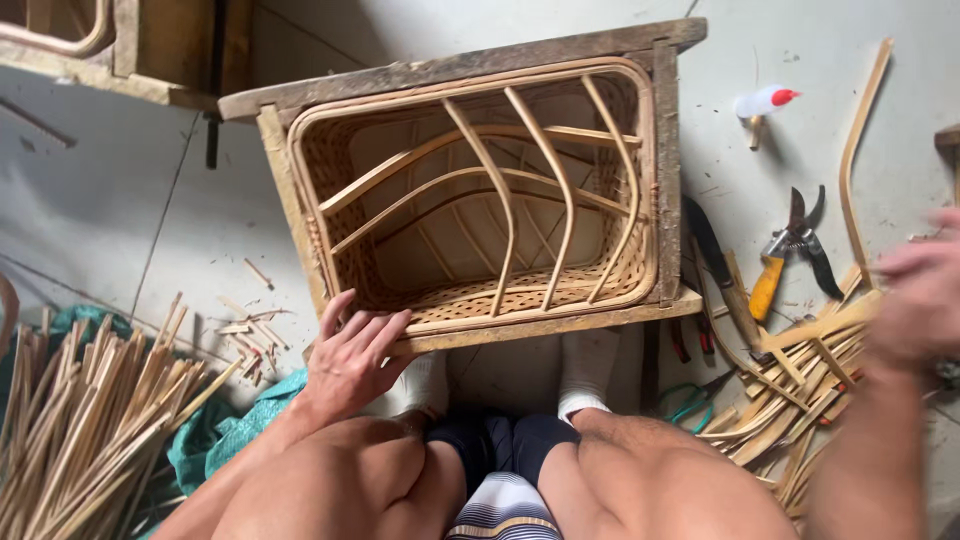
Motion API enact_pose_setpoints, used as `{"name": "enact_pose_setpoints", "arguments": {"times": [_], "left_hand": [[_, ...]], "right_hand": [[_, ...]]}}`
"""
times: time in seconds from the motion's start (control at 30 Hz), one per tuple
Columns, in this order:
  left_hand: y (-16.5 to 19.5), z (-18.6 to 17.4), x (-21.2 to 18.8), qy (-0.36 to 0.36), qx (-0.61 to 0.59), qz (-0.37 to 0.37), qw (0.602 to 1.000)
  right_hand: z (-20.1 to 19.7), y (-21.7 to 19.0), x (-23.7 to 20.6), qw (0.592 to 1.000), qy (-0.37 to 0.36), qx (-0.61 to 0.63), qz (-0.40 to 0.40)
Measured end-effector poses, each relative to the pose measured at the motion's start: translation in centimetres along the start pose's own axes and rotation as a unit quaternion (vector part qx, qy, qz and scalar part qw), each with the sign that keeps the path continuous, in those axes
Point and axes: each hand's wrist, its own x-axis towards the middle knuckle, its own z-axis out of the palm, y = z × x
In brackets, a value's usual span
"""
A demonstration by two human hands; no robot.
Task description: The person sits on the floor fitting curved bamboo ribs into a woven basket frame held in a wooden jig, tapping them into place with a hammer, trimming protruding ends with pliers, and squeezing glue from a bottle along the rim joints.
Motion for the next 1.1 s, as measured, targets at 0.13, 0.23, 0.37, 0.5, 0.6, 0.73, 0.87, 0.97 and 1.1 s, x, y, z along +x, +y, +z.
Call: {"name": "enact_pose_setpoints", "arguments": {"times": [0.13,0.23,0.37,0.5,0.6,0.73,0.87,0.97,1.1], "left_hand": [[0.6,0.4,0.1,-0.004,-0.011,-0.009,1.000],[1.0,1.1,0.2,0.005,-0.015,-0.007,1.000],[0.7,1.5,0.0,0.009,-0.029,-0.002,1.000],[0.3,1.5,0.0,-0.005,-0.024,0.010,1.000],[0.4,1.6,0.1,0.002,-0.026,0.009,1.000],[0.2,1.9,0.0,0.002,-0.027,0.009,1.000],[0.2,1.5,0.0,-0.004,-0.036,0.012,0.999],[-0.2,0.0,1.3,0.012,-0.061,0.015,0.998],[-5.2,-3.0,7.0,0.180,0.020,0.063,0.981]], "right_hand": [[18.2,-5.2,-0.9,0.971,-0.130,0.201,-0.017],[28.6,-8.1,-3.7,0.950,-0.185,0.252,0.002],[32.6,-9.9,-6.0,0.961,-0.223,0.166,0.006],[33.7,-9.0,-5.7,0.969,-0.204,0.141,0.011],[34.0,-8.1,-5.7,0.973,-0.197,0.122,0.020],[34.1,-7.6,-6.0,0.959,-0.227,0.148,0.077],[34.2,-8.2,-5.5,0.961,-0.242,0.123,0.047],[34.4,-9.0,-4.7,0.954,-0.270,0.132,0.022],[34.3,-10.1,-3.8,0.938,-0.311,0.077,0.134]]}}
